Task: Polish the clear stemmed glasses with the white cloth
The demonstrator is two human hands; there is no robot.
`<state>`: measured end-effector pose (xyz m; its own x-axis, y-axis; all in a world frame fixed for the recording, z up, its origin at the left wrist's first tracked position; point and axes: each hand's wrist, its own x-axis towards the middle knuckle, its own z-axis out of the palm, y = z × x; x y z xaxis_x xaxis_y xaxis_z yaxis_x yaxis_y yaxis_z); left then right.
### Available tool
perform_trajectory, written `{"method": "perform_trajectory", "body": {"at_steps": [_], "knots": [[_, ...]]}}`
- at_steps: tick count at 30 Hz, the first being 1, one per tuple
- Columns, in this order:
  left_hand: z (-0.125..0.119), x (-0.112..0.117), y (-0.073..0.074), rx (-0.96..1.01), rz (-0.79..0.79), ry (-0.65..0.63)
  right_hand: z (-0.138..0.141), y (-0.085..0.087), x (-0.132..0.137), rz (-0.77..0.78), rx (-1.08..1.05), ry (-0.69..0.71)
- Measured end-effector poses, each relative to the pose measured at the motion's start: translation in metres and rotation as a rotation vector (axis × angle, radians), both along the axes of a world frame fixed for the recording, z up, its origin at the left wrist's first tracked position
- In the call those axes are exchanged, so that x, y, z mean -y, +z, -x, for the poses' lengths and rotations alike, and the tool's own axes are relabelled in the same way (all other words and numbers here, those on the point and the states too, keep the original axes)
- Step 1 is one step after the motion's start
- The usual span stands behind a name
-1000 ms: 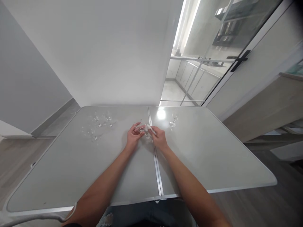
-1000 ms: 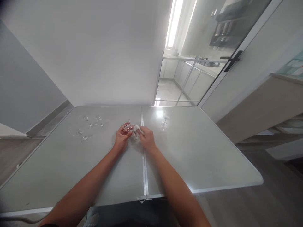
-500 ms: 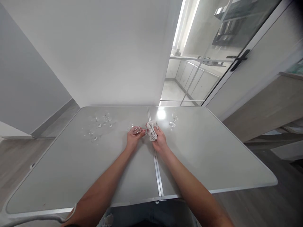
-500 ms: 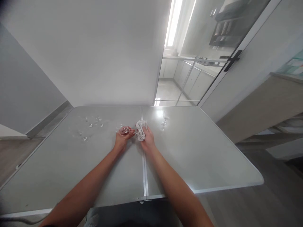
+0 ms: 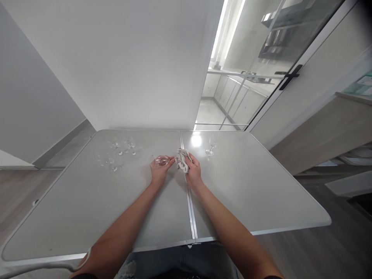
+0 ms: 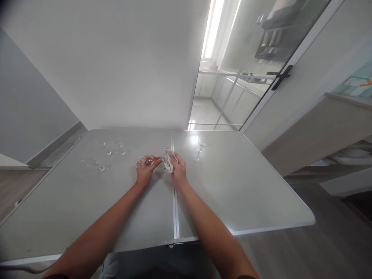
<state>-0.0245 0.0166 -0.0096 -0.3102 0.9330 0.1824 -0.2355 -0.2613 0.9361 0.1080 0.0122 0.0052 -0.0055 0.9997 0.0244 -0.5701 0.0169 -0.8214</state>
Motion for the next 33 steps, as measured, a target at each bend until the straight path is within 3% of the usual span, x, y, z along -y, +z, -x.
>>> {"method": "perform_trajectory", "body": {"at_steps": [3, 8, 13, 18, 23, 29, 33], "knots": [[0.001, 0.0, 0.001, -0.013, -0.003, -0.032, -0.002, 0.0, -0.001, 0.056, 0.028, 0.008], [0.002, -0.001, 0.002, 0.039, -0.032, 0.042, -0.003, 0.0, -0.001, 0.098, 0.013, 0.079], [0.003, -0.002, 0.001, 0.039, 0.003, -0.09, -0.002, 0.0, 0.0, 0.101, 0.014, 0.032], [0.004, -0.004, -0.001, 0.063, -0.02, 0.034, 0.001, -0.001, 0.002, 0.116, 0.094, 0.108], [0.002, -0.002, -0.003, -0.018, 0.004, -0.038, 0.001, 0.001, 0.001, 0.058, 0.064, 0.039], [0.007, -0.009, -0.008, 0.092, -0.01, 0.097, 0.005, -0.006, 0.002, 0.132, 0.118, 0.167], [0.007, -0.007, -0.007, 0.018, -0.008, 0.029, 0.006, -0.004, 0.003, 0.064, 0.065, 0.09]]}}
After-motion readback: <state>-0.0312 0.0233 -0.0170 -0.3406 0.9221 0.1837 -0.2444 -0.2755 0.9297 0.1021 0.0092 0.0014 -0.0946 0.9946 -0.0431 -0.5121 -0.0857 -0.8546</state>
